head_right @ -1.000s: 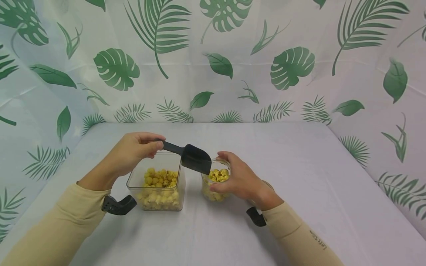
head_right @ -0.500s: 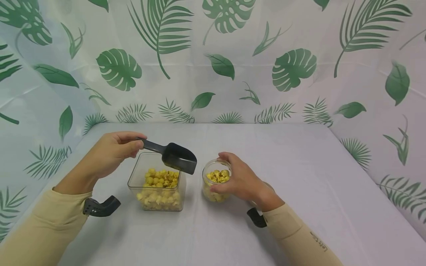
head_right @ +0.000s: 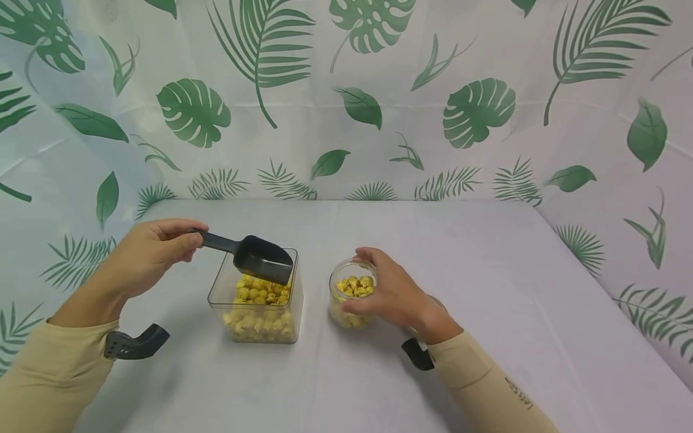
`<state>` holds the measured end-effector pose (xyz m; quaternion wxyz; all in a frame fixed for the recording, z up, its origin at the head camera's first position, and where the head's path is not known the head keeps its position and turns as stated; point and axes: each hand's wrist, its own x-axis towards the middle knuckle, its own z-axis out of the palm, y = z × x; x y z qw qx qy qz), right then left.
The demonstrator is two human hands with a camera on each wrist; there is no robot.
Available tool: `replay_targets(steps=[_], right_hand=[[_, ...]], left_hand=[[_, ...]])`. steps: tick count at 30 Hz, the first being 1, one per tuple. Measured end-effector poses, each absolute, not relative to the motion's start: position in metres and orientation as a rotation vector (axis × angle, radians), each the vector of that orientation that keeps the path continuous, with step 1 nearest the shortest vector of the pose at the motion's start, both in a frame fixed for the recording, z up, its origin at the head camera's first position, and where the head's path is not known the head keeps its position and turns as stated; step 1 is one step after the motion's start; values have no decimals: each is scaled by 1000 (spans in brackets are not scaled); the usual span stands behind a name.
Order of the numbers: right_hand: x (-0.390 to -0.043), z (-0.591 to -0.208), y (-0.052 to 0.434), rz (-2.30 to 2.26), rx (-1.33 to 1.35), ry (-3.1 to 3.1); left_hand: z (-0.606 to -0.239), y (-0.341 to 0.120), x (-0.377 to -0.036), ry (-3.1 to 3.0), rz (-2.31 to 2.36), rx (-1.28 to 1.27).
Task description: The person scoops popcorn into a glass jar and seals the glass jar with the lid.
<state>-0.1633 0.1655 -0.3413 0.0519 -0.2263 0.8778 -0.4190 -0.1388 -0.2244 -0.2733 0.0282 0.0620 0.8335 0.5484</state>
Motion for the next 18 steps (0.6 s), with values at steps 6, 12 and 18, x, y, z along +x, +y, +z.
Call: replay_targets(steps=[6, 12, 18], right_hand=[[-163, -342, 165, -1292, -682, 2654], [-163, -342, 165, -1288, -686, 2661], [-163, -342, 165, -1288, -688, 2666]], left_hand=[[-276, -230, -135, 2597, 1647, 187], [-277, -233, -133, 2634, 1580, 169], [-280, -232, -134, 2682, 1501, 185]])
